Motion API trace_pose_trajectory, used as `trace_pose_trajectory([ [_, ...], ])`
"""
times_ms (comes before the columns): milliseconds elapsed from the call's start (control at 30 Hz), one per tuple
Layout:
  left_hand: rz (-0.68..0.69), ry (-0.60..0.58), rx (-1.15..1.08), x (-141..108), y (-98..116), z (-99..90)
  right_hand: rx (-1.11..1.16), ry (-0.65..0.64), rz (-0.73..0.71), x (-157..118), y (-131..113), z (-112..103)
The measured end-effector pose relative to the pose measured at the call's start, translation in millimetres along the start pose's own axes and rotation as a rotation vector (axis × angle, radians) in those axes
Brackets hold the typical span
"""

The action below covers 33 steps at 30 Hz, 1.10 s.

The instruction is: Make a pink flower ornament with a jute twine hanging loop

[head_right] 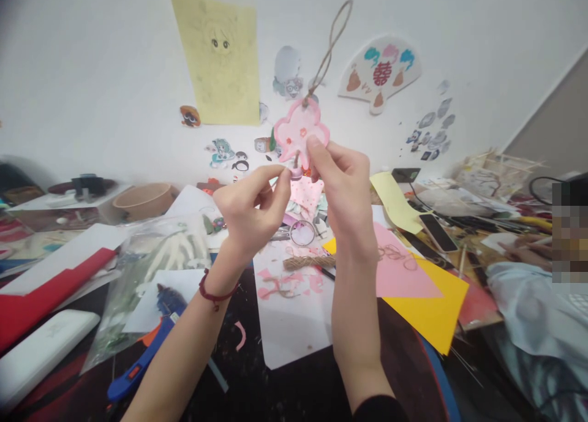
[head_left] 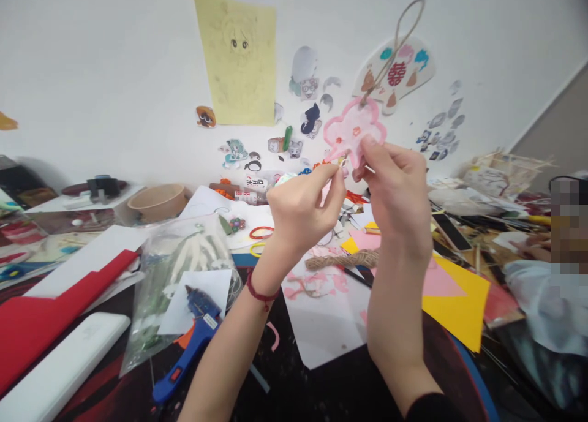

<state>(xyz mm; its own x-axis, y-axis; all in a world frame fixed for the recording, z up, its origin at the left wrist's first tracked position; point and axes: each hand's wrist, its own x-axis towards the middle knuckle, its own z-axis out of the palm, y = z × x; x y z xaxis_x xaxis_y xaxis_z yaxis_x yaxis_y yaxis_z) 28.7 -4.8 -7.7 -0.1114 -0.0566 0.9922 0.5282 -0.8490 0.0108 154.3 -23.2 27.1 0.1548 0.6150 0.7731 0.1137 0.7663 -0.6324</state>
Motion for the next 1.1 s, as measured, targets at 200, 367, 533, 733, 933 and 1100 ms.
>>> trace_pose_trajectory([
  [200,-0.026,-0.023,-0.008,6,-2,-7.9,0.038,-0.003,0.000,1,2,-1],
  [367,0.140,-0.116,0.160,8,-11,-14.3,0.099,-0.051,0.042,4,4,-1],
  [533,0.175,-0.141,0.290,8,-8,-15.4,0.122,-0.054,0.052,3,2,0],
  [733,0.163,-0.187,0.328,10,-5,-17.0,0.051,-0.043,0.036,0,-2,2],
  [933,0.110,-0.237,0.308,10,-7,-16.0,0.119,-0.079,0.046,-1,-3,3],
  [1100,0.050,-0.272,0.134,9,-13,-16.9,0.202,-0.105,0.061,-1,-3,5],
])
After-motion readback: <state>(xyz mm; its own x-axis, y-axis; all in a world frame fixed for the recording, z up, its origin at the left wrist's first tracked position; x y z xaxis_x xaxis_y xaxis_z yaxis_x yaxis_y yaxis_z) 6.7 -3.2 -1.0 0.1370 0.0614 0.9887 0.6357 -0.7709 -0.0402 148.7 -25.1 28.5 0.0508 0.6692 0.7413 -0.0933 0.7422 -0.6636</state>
